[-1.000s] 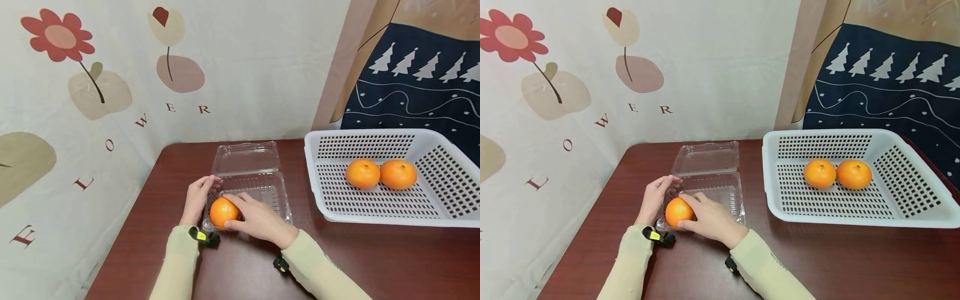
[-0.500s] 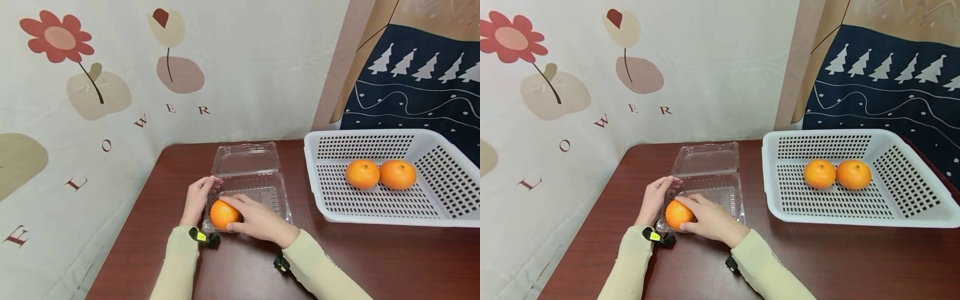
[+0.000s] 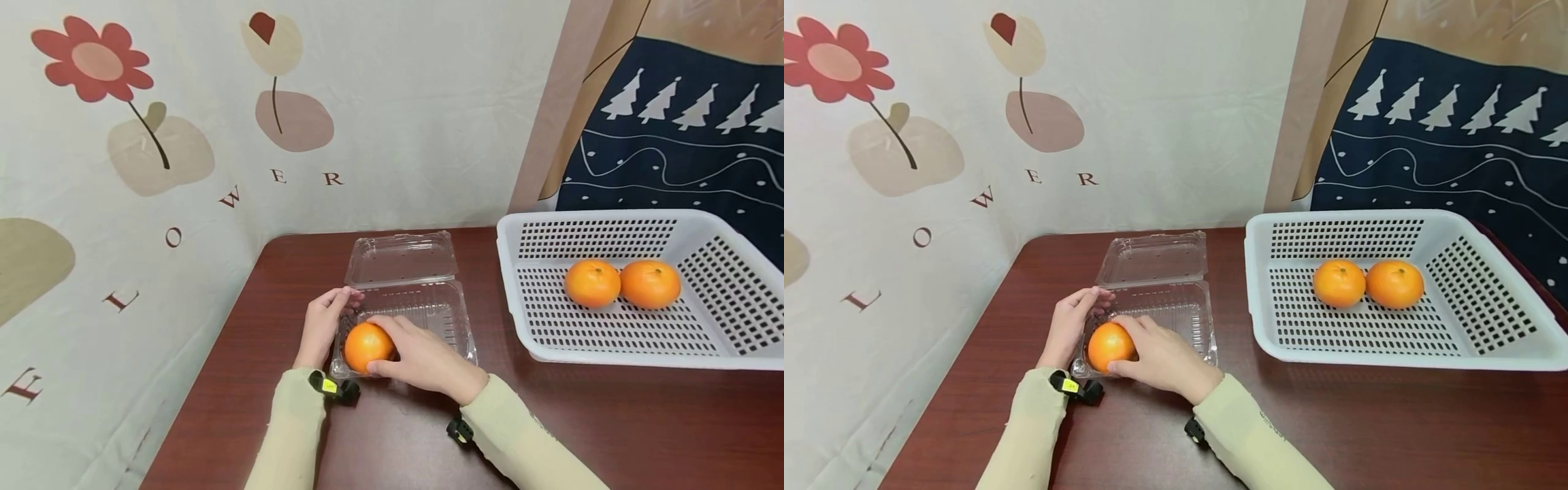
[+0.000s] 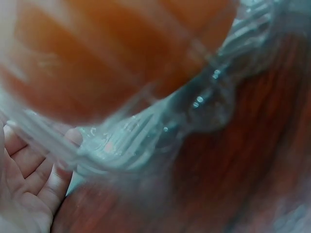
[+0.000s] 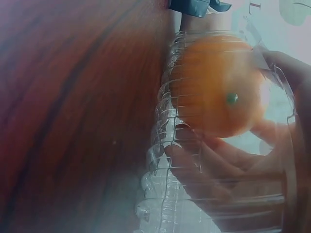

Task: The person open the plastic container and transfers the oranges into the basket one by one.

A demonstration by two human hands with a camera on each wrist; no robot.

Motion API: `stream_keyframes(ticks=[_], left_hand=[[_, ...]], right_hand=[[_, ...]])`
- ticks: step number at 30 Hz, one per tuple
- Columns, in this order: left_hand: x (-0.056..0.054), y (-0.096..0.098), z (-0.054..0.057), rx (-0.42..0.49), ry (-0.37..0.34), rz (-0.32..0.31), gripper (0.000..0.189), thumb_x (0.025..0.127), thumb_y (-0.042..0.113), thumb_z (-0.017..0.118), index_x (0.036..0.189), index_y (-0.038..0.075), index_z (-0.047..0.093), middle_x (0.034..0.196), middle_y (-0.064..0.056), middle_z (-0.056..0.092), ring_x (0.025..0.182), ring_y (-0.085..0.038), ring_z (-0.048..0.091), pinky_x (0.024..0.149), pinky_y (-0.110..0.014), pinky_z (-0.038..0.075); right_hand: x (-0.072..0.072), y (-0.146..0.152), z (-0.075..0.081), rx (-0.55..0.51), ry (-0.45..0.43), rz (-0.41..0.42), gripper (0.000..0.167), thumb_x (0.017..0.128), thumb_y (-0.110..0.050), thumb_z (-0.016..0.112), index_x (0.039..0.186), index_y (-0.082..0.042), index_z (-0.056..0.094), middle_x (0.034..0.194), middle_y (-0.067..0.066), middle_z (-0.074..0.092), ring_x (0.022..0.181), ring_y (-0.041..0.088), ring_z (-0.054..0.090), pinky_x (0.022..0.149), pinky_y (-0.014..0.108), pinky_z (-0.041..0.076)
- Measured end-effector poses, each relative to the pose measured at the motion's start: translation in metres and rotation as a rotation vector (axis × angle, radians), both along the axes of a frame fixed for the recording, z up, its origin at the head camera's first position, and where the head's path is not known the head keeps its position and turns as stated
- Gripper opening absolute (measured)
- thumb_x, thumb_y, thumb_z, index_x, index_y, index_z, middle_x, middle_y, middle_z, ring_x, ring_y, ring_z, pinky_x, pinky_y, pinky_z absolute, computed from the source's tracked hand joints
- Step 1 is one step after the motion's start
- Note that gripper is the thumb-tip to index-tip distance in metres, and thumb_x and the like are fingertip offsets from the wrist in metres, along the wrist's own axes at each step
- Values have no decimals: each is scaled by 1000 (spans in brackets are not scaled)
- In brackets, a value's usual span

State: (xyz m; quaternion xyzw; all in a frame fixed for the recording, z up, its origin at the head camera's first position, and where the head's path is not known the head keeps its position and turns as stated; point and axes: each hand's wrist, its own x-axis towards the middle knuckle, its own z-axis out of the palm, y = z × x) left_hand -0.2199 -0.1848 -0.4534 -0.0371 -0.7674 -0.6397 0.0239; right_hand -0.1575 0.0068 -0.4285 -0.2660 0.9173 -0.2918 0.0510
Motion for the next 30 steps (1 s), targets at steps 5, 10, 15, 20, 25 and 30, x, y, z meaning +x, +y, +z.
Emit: stream_keyframes(ticks=[5,10,15,20,25,30], left_hand=[[-3,-2,-6,13,0,-5,33,92,28,50,99,1,65,98,-14,65,90,-27,58,81,-41,46],[-11,-6,-19,25,-5,3,33,90,34,51,97,6,67,96,-9,66,88,-23,59,79,-36,48],[-13,-6,-24,11,11,17,35,88,39,51,96,9,67,95,-7,66,87,-21,59,77,-32,48],[-14,-5,-25,7,40,15,34,89,38,51,95,8,67,93,-6,66,85,-20,60,75,-32,49],[-14,-4,-25,11,47,12,32,90,36,51,94,8,67,93,-5,66,85,-20,60,75,-31,49],[-14,-5,-25,9,39,12,32,89,37,51,95,10,67,93,-5,66,85,-20,60,75,-31,49]], right_hand=[[0,0,0,9,-14,-1,70,76,-59,55,136,-31,32,111,-2,49,86,11,53,72,32,47],[-1,-1,-2,5,-24,-3,70,76,-60,56,135,-28,33,114,-3,48,88,10,53,73,32,47],[-3,-2,-2,-28,-9,-13,69,74,-56,61,130,-23,38,118,-7,49,90,9,54,76,30,46],[-2,-1,-1,-12,20,-8,73,75,-59,58,136,-28,31,120,-6,48,91,11,55,76,32,47],[-1,0,-1,-15,29,-2,68,76,-59,57,134,-33,33,115,-6,46,86,10,53,72,31,47],[-3,-1,-1,-37,35,-29,67,76,-56,59,132,-24,37,123,-8,46,91,9,53,74,31,47]])
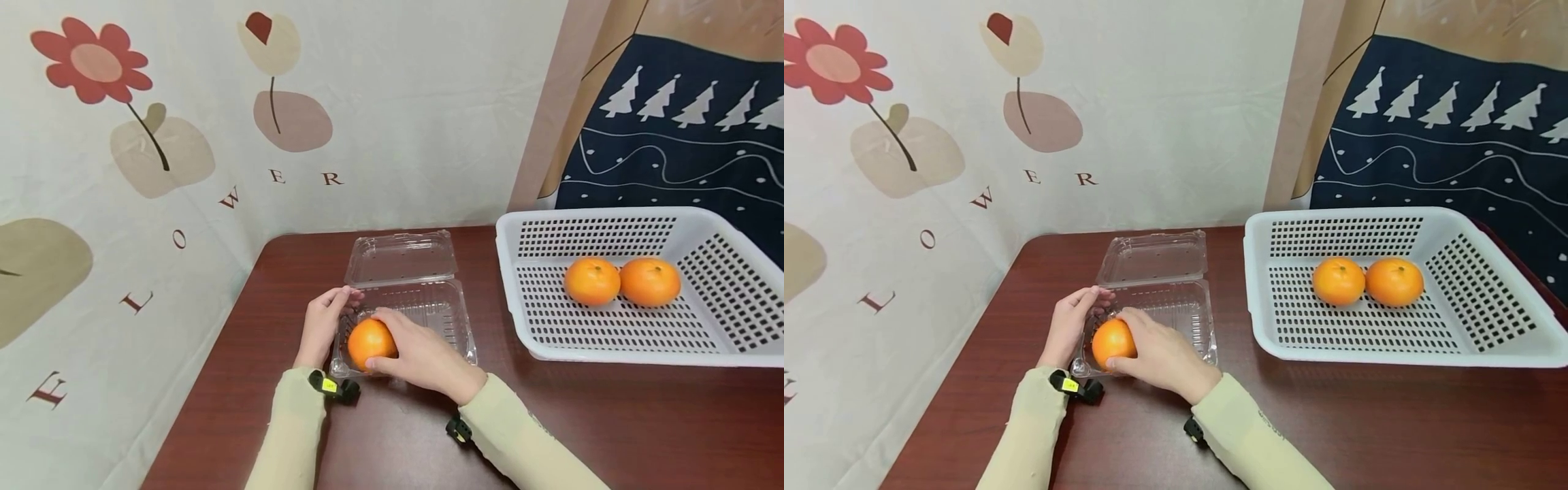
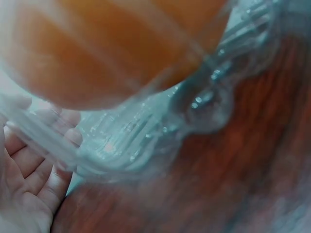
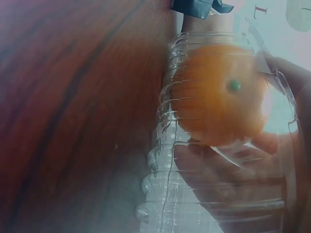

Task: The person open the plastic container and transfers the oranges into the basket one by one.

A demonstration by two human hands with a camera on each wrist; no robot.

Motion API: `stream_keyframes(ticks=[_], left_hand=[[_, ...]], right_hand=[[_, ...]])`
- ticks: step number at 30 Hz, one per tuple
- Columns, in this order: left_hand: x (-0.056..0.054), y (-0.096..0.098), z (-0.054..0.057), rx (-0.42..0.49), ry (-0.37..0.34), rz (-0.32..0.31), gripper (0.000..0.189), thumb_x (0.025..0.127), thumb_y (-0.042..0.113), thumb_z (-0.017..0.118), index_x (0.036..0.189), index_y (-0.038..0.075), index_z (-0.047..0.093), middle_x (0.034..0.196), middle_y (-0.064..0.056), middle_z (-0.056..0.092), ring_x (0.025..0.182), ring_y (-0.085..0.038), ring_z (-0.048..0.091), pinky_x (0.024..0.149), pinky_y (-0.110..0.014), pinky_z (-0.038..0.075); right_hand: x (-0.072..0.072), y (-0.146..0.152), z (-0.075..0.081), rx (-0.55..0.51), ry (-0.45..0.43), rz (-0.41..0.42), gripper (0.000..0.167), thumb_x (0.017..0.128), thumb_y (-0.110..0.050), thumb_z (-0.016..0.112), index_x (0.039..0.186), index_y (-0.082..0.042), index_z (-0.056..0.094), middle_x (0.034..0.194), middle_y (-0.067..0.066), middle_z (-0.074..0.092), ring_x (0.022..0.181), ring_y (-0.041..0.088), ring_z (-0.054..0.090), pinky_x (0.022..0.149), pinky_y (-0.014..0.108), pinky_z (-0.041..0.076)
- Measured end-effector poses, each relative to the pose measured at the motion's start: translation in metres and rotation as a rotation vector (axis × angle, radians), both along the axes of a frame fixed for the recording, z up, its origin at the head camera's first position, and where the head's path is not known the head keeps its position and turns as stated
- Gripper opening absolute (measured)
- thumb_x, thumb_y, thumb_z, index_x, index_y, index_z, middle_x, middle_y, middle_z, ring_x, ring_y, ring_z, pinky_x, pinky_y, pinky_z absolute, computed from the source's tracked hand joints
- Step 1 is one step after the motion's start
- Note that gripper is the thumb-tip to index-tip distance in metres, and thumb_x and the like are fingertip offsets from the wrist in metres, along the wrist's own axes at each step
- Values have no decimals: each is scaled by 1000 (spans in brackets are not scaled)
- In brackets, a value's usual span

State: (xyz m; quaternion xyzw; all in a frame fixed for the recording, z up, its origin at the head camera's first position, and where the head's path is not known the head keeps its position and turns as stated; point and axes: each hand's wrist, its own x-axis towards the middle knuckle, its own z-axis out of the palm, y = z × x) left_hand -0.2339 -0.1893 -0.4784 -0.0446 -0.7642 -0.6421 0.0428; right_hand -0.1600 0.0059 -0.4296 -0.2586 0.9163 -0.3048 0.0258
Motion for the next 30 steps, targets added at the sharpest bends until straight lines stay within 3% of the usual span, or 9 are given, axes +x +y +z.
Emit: stream_keyframes(ticks=[4,9,12,21,28,30], left_hand=[[0,-1,0,2,-3,3,32,89,37,51,94,10,67,93,-5,66,85,-20,60,75,-31,49],[0,0,0,-2,3,5,33,90,36,50,95,8,67,94,-5,66,86,-20,60,75,-31,49],[0,0,-1,-7,2,9,32,90,35,50,95,8,67,94,-5,66,86,-20,60,74,-30,49],[0,0,0,8,1,-2,35,89,37,51,96,7,67,94,-6,66,86,-21,60,75,-31,49],[9,4,19,17,-27,-20,34,92,27,50,100,-3,64,97,-15,65,89,-28,59,79,-39,47],[9,4,19,17,-33,-21,34,92,27,50,100,-3,64,98,-15,65,90,-28,59,80,-39,47]], right_hand=[[1,1,1,10,9,10,69,79,-56,55,137,-24,32,126,-6,45,94,11,54,76,33,47],[3,2,1,34,-5,21,62,83,-58,47,137,-36,29,124,-3,42,85,12,54,69,32,46],[3,1,0,30,-31,-2,61,82,-60,45,136,-34,32,121,-3,43,81,12,53,67,32,46],[-1,0,-1,43,-19,49,74,78,-58,55,139,-25,29,135,-4,37,107,14,50,79,36,46],[-1,1,-1,5,-4,65,72,77,-57,57,138,-27,32,127,-5,42,97,10,51,77,32,46],[-1,2,-2,4,-1,70,72,77,-56,57,138,-28,31,127,-6,41,97,10,51,77,32,46]])
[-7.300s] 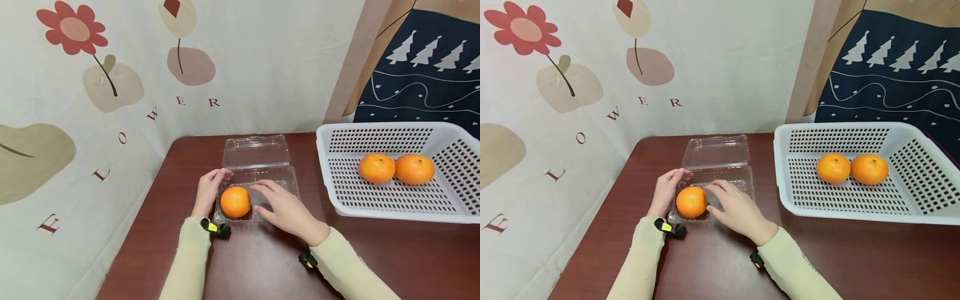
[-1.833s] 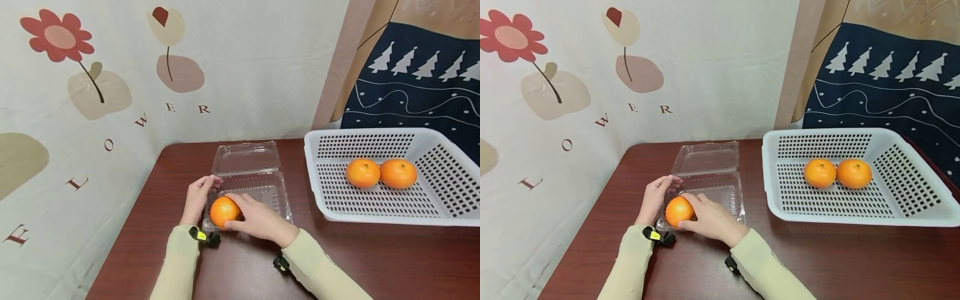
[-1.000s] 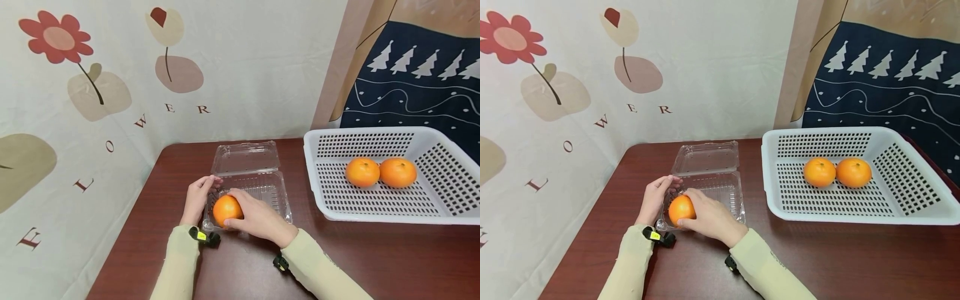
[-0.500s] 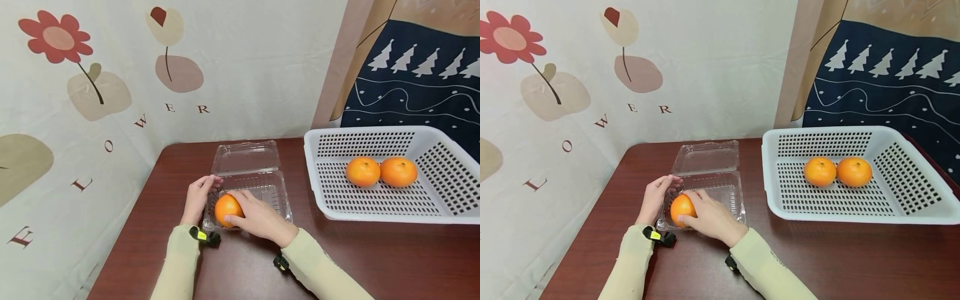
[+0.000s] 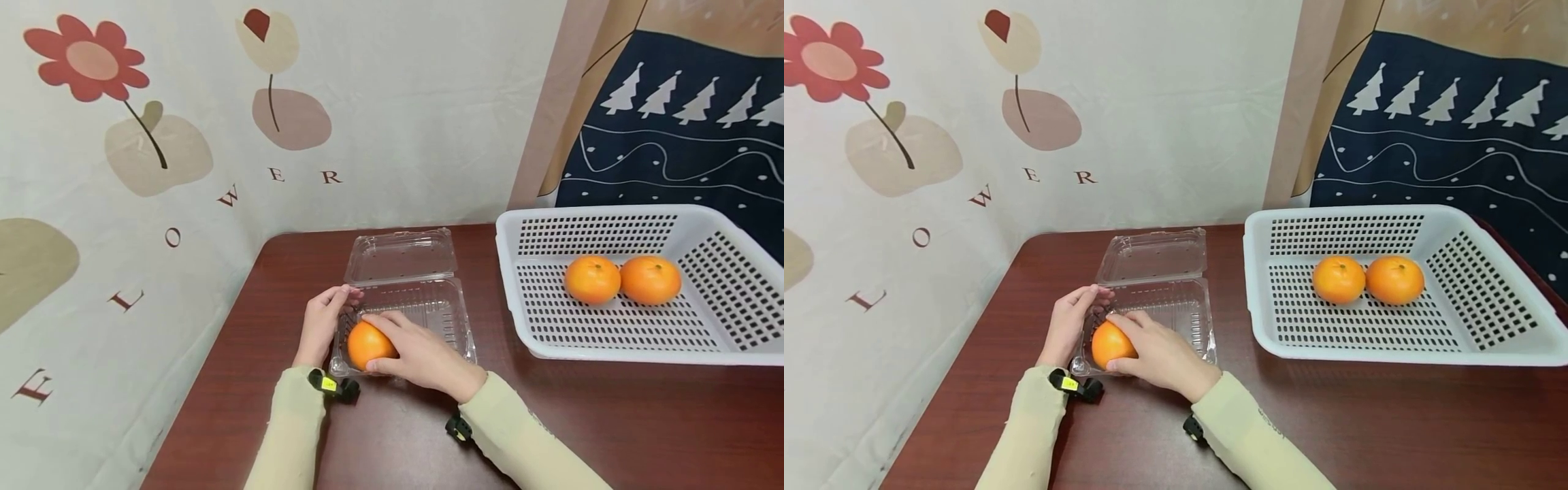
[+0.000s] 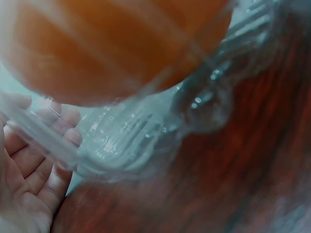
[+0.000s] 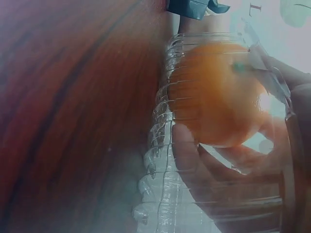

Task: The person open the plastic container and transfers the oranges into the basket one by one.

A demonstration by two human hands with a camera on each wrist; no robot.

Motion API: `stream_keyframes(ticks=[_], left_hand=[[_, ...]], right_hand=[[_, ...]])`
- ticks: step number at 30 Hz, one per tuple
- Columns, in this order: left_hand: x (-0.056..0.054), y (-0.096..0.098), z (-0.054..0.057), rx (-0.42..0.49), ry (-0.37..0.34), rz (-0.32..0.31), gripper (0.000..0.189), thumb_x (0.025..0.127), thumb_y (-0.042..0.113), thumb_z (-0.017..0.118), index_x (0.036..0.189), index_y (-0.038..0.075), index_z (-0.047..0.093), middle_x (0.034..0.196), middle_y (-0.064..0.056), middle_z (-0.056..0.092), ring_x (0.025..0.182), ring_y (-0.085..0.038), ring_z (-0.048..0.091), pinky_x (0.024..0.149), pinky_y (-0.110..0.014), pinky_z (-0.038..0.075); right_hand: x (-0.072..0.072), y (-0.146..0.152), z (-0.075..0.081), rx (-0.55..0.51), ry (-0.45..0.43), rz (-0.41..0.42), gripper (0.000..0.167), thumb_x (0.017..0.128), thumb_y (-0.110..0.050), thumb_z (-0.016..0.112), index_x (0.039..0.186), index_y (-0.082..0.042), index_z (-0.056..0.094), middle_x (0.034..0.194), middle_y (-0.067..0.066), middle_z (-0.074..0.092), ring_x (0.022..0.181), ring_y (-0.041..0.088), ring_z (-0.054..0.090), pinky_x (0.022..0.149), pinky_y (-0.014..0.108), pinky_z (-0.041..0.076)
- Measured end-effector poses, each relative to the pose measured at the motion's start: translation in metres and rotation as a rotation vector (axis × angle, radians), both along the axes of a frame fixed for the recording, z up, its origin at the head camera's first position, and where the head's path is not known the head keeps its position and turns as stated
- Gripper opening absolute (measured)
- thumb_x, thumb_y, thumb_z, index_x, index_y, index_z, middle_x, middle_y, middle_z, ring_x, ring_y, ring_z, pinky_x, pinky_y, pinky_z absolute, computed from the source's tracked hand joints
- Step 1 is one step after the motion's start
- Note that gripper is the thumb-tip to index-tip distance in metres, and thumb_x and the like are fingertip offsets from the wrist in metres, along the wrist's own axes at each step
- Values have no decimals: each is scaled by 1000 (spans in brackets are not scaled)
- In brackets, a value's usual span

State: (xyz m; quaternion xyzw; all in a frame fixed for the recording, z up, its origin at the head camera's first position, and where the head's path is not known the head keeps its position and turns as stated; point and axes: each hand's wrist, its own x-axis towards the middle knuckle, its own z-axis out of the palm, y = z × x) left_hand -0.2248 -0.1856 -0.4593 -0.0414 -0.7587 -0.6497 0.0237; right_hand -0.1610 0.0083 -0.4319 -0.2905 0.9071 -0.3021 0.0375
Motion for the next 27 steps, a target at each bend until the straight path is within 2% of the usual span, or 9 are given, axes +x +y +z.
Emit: stream_keyframes(ticks=[6,11,15,18,23,27], left_hand=[[-8,-5,-17,-6,-7,21,36,89,37,52,98,5,66,96,-7,66,88,-22,59,78,-32,48],[-9,-5,-21,-16,13,29,36,89,38,51,98,7,67,95,-7,66,87,-21,59,76,-31,48],[-9,-5,-19,-11,-1,24,35,89,37,51,97,7,67,95,-7,66,87,-21,60,76,-31,48],[-7,-4,-13,3,-21,18,33,90,34,52,97,6,67,95,-8,66,88,-23,59,77,-32,48],[1,0,1,-8,-21,11,33,92,28,50,99,0,65,98,-15,64,90,-29,58,79,-35,48],[3,2,4,-15,-16,13,33,92,27,49,100,-2,64,98,-16,64,90,-30,58,79,-37,48]], right_hand=[[0,0,0,-8,-27,-15,71,77,-51,62,137,-30,31,127,-6,42,104,12,50,81,36,45],[-1,-2,0,-6,-30,-15,71,77,-48,63,137,-26,32,128,-5,42,109,11,48,86,36,44],[-1,-2,0,-12,-28,-20,71,76,-48,64,135,-24,34,129,-6,43,108,10,48,86,34,43],[-1,-2,0,-19,-33,-30,71,76,-48,64,135,-24,33,129,-6,43,105,10,50,84,34,44],[1,-2,1,14,-37,-33,72,79,-52,59,139,-32,26,125,-3,43,89,11,54,73,32,47],[2,-1,1,32,-46,-43,69,79,-52,58,139,-37,25,122,-2,42,81,11,53,68,31,46]])
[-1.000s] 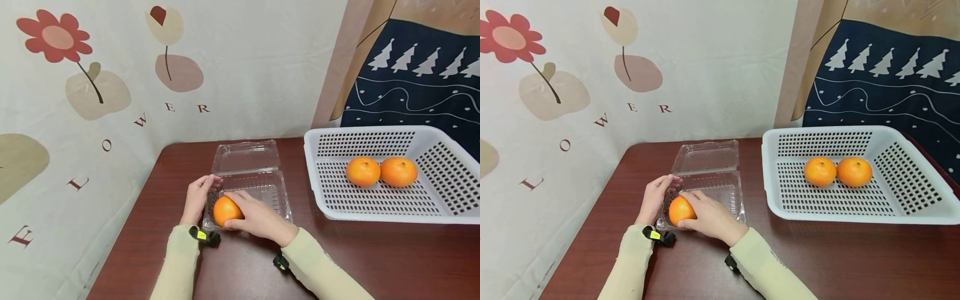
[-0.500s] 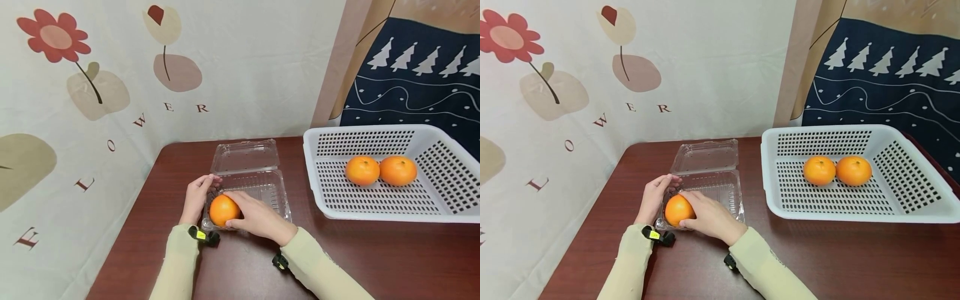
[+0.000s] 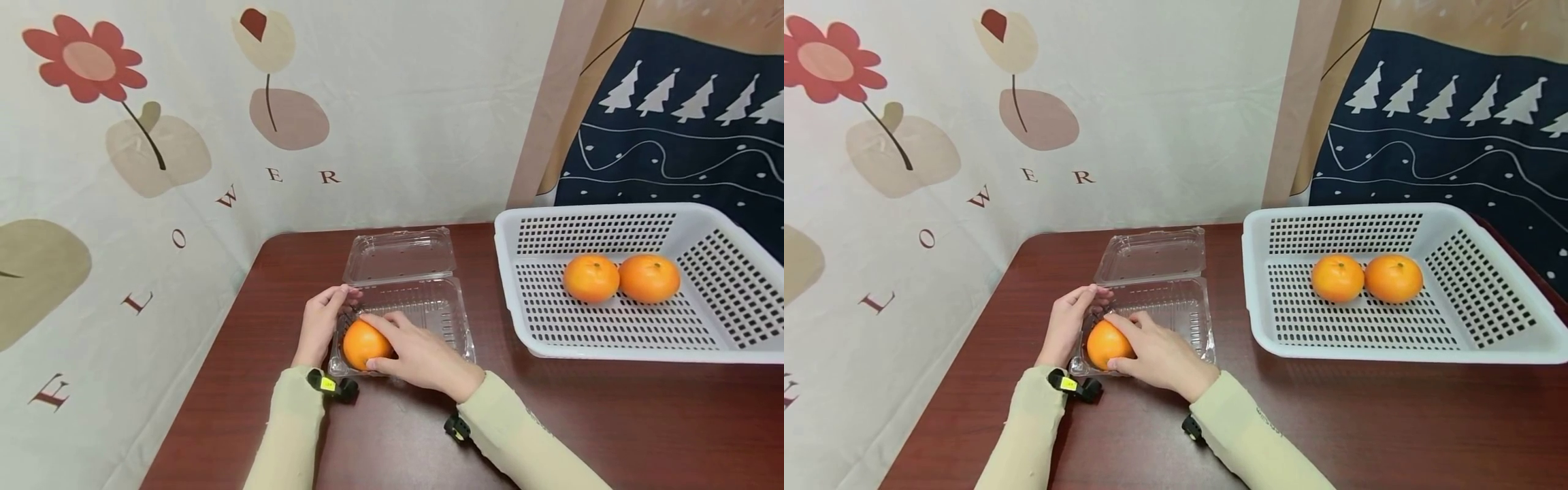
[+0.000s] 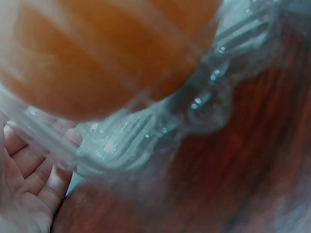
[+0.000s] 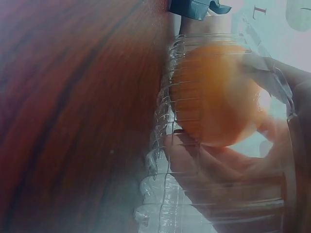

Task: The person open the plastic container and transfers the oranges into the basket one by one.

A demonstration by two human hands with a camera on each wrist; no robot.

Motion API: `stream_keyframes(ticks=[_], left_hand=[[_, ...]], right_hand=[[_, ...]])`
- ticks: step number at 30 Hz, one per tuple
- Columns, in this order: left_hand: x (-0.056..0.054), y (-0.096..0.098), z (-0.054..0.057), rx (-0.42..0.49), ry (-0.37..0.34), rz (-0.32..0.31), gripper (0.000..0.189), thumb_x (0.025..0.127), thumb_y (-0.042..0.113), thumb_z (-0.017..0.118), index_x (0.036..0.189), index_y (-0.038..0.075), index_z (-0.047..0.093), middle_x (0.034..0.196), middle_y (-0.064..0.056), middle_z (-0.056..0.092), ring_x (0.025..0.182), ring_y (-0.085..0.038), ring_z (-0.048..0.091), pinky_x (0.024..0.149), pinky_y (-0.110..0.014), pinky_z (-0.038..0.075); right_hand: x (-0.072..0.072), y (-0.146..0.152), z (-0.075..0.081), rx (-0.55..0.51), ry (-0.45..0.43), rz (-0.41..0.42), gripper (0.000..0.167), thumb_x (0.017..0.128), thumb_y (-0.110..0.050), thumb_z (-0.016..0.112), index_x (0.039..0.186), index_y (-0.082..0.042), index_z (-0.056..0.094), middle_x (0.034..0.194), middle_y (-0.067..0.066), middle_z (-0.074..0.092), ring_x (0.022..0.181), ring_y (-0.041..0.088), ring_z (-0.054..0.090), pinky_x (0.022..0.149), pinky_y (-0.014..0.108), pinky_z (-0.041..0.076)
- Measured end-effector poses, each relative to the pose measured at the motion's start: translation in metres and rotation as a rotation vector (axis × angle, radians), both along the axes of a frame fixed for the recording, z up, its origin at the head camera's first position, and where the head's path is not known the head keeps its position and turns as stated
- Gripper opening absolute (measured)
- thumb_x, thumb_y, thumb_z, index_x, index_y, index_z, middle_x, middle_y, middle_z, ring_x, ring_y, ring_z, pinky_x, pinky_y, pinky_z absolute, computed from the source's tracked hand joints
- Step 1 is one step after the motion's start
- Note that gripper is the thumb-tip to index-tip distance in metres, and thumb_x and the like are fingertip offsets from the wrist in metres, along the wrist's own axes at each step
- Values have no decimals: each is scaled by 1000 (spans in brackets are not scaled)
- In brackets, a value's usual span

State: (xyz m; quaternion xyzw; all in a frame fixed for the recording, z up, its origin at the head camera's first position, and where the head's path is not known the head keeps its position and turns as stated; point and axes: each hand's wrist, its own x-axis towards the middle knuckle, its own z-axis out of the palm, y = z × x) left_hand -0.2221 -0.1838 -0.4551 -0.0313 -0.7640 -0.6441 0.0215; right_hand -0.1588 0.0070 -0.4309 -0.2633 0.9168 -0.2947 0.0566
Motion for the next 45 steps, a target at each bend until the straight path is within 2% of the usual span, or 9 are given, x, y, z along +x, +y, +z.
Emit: stream_keyframes(ticks=[3,8,13,22,29,31,36,39,45], left_hand=[[-2,-1,-3,11,-3,-2,33,92,27,50,99,-1,65,98,-15,64,90,-29,58,79,-37,48],[-9,-5,-14,12,2,9,32,91,31,51,96,4,67,95,-10,66,87,-24,59,76,-32,49],[-12,-5,-22,-5,26,23,34,90,36,51,95,7,67,93,-7,66,85,-21,60,74,-30,49],[-13,-5,-23,-2,26,23,36,89,39,51,95,7,67,93,-6,66,85,-20,60,75,-30,49],[-13,-5,-23,5,10,28,36,88,39,52,94,7,67,93,-7,66,85,-21,60,75,-31,49],[-12,-5,-20,11,1,20,36,89,38,52,95,5,67,94,-8,66,86,-22,59,77,-32,49],[-11,-4,-17,22,8,8,35,90,35,52,96,4,66,96,-11,65,87,-25,59,78,-35,48],[-14,-5,-24,17,22,14,35,89,38,52,95,7,67,95,-8,66,86,-22,59,75,-32,49],[-15,-5,-26,11,26,17,35,89,39,51,95,7,67,94,-7,66,86,-21,59,74,-31,49]], right_hand=[[0,-1,0,-13,0,-7,68,78,-51,59,137,-34,29,121,-3,43,87,11,54,70,32,47],[-1,-2,2,-42,-4,-5,66,76,-48,63,133,-27,35,123,-5,45,95,9,52,77,31,46],[-2,-2,3,-51,-20,-24,65,74,-48,66,128,-25,38,119,-6,47,89,9,53,74,30,46],[-1,-1,1,12,-15,-14,69,77,-55,57,136,-31,31,115,-3,44,80,10,53,66,30,46],[-2,-3,0,-29,-7,-38,68,75,-55,60,132,-26,36,119,-5,44,86,9,52,71,29,46],[-3,-3,0,-33,-10,-44,68,75,-54,60,132,-24,37,118,-6,45,86,9,52,71,29,46],[-3,-2,0,-11,-30,-30,72,77,-53,59,137,-24,31,121,-2,45,85,10,53,69,30,47],[-2,-1,-1,-1,-36,-25,73,78,-54,57,139,-27,27,121,-1,44,83,11,54,67,30,47],[-2,-1,-1,-13,-53,-37,70,76,-58,57,136,-32,31,115,-3,44,78,10,52,65,29,46]])
